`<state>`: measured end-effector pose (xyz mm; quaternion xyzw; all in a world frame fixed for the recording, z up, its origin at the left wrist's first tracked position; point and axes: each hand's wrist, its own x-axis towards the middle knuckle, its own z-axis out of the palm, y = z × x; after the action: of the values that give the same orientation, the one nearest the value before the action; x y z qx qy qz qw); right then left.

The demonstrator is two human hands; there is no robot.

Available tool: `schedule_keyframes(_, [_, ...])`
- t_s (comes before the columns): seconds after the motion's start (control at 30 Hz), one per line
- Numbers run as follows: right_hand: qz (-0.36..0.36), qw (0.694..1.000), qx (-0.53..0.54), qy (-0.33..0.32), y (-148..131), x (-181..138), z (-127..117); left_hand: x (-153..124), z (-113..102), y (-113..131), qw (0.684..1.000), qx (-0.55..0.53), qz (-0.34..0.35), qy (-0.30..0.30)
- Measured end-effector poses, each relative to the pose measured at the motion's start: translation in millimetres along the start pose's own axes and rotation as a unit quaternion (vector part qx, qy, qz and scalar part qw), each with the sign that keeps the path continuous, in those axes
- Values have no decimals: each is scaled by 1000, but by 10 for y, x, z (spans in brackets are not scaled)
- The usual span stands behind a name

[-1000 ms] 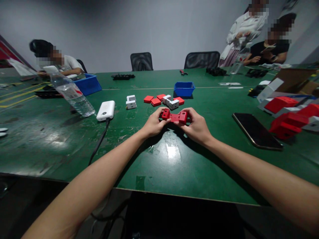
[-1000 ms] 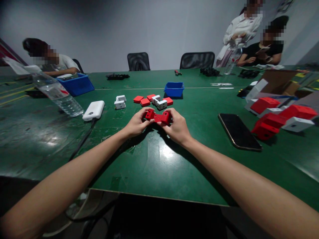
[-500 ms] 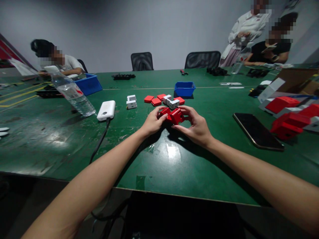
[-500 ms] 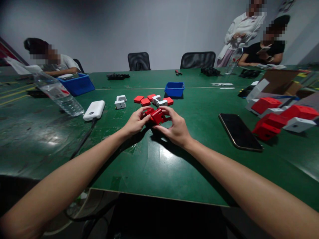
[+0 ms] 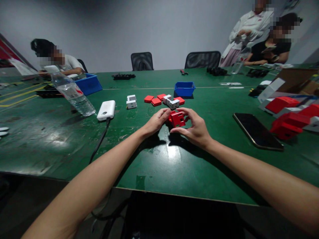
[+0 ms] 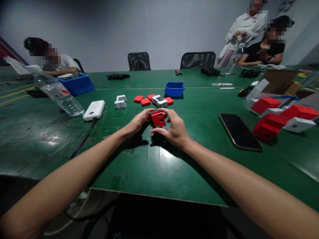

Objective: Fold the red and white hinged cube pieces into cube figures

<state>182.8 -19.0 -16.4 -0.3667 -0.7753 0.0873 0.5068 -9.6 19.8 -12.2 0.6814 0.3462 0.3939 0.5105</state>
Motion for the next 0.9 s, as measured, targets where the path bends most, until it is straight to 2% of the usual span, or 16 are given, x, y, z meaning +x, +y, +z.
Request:
schedule_keyframes(0.23, [-17, 1000, -10, -5, 27, -19, -16, -29, 6, 9, 999, -15, -15, -24])
schedule_keyframes(0.37, [-47, 998, -19, -37, 16, -24, -32, -44, -14, -8, 1000, -10, -11, -24])
schedule_keyframes(0.6, [-131, 988, -44, -73, 5, -26, -46, -76, -11, 10, 997, 16, 35, -61])
schedule_keyframes(0.77, [-198, 970, -59, -128, -9, -5, -82, -37, -35, -32, 996, 2, 56, -71])
schedule_keyframes(0.9, [-215, 957, -102, -163, -73, 68, -185, -13, -53, -57, 993, 15, 94, -75])
